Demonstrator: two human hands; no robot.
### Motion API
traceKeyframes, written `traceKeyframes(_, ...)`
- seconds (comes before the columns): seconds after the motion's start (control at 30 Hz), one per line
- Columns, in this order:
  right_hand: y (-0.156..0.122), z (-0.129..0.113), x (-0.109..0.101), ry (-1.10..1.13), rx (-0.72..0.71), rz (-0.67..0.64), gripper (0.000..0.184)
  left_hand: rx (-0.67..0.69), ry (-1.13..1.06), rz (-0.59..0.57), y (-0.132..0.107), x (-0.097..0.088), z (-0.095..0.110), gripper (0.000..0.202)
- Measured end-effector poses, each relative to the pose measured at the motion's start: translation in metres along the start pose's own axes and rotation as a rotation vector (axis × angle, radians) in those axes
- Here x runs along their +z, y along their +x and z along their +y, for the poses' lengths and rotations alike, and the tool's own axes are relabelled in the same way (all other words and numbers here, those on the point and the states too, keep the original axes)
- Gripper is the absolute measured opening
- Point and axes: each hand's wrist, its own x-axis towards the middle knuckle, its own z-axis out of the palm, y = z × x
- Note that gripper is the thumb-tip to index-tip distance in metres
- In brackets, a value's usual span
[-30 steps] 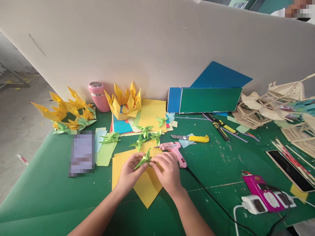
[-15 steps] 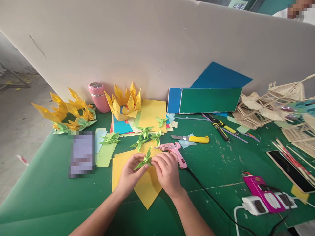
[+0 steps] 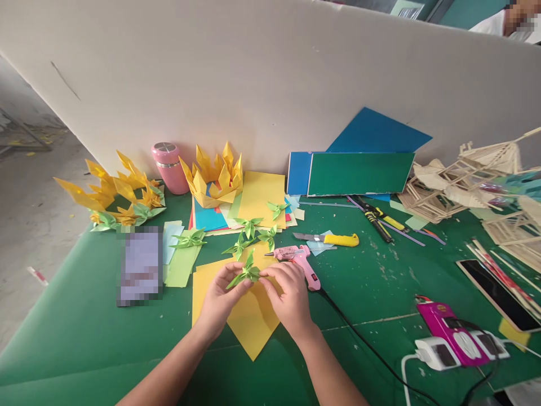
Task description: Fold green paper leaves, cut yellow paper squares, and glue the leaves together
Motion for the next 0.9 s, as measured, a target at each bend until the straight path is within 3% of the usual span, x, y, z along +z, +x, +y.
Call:
traceKeyframes(0.13,0.0,-0.002,0.0,-0.036,-0.016,0.006,0.015,0.051,0.032,-0.062,-0.002,0.001,0.0,0.031)
traceKeyframes(0.23,0.001,-0.001,-0.002,-0.056,-0.022,0.042,0.017,0.151,0.07,-0.197,-0.004,-0.003,0.0,0.033)
traceKeyframes(0.3,0.001,0.0,-0.003,-0.068,-0.018,0.055,0.018,0.237,0.176,-0.274,-0.001,-0.01,0.002,0.039)
traceKeyframes(0.37,0.002,0.001,-0.007,-0.054,-0.026,0.029,0.019,0.35,0.321,-0.278,0.004,-0.019,0.004,0.041)
traceKeyframes(0.47,0.005,0.001,-0.014,0.098,-0.083,-0.164,0.022,0.567,0.603,-0.099,0.016,-0.03,0.008,0.034)
traceKeyframes(0.53,0.006,0.0,-0.018,0.246,-0.088,-0.349,0.024,0.629,0.782,0.0,0.022,-0.032,0.009,0.03)
traceKeyframes(0.63,0.006,-0.002,-0.019,0.404,0.048,-0.507,0.022,0.634,0.998,-0.023,0.025,-0.031,0.005,0.031)
traceKeyframes(0.7,0.005,-0.002,-0.016,0.496,0.211,-0.432,0.015,0.644,1.112,-0.074,0.024,-0.029,0.001,0.031)
traceKeyframes(0.77,0.003,-0.001,-0.012,0.592,0.325,-0.291,0.026,0.669,1.197,-0.087,0.023,-0.028,-0.001,0.027)
traceKeyframes(0.83,0.002,0.0,-0.009,0.665,0.333,-0.226,0.045,0.687,1.244,-0.066,0.022,-0.028,-0.001,0.024)
traceKeyframes(0.9,0.001,-0.001,-0.007,0.675,0.296,-0.248,0.049,0.693,1.262,-0.038,0.021,-0.028,0.001,0.026)
